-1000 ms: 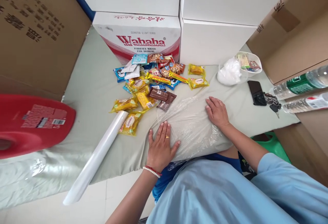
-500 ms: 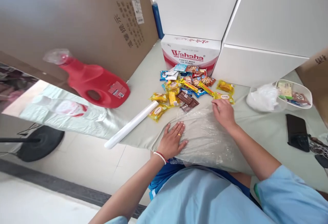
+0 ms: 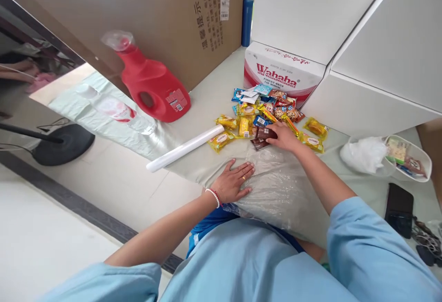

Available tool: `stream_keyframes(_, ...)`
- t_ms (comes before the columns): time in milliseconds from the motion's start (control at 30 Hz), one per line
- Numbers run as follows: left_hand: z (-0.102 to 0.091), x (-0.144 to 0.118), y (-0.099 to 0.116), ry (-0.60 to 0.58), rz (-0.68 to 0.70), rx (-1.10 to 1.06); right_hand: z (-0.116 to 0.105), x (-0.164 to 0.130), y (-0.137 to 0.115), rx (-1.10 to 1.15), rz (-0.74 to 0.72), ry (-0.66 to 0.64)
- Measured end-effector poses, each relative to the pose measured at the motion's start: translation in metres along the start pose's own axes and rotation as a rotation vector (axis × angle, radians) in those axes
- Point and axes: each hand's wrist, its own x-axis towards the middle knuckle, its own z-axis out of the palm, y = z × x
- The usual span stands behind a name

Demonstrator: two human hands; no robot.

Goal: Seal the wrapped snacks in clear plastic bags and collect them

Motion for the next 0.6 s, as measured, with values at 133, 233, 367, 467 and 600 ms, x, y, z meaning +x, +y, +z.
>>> stream_keyframes(133,0.002,0.000,0.000,-0.001,0.003,0.005,-0.003,0.006,-0.010,-0.097,-0.193,-0.241)
stream_keyframes(233,0.002,0.000,0.000,0.000,-0.005,0.003,-0.005,0.007,-0.014,-0.101,-0.153,-0.307)
stream_keyframes(367,0.001,0.000,0.002,0.018,-0.002,0.001,-0.010,-0.008,-0.007,-0.086,0.002,-0.266)
stream_keyframes(467,0.000,0.000,0.002,0.030,0.000,0.001,-0.018,-0.025,0.010,0.083,0.138,-0.240)
stream_keyframes(600,0.000,0.000,0.002,0.033,-0.006,-0.006,-0.028,-0.049,0.041,0.397,0.390,-0.287)
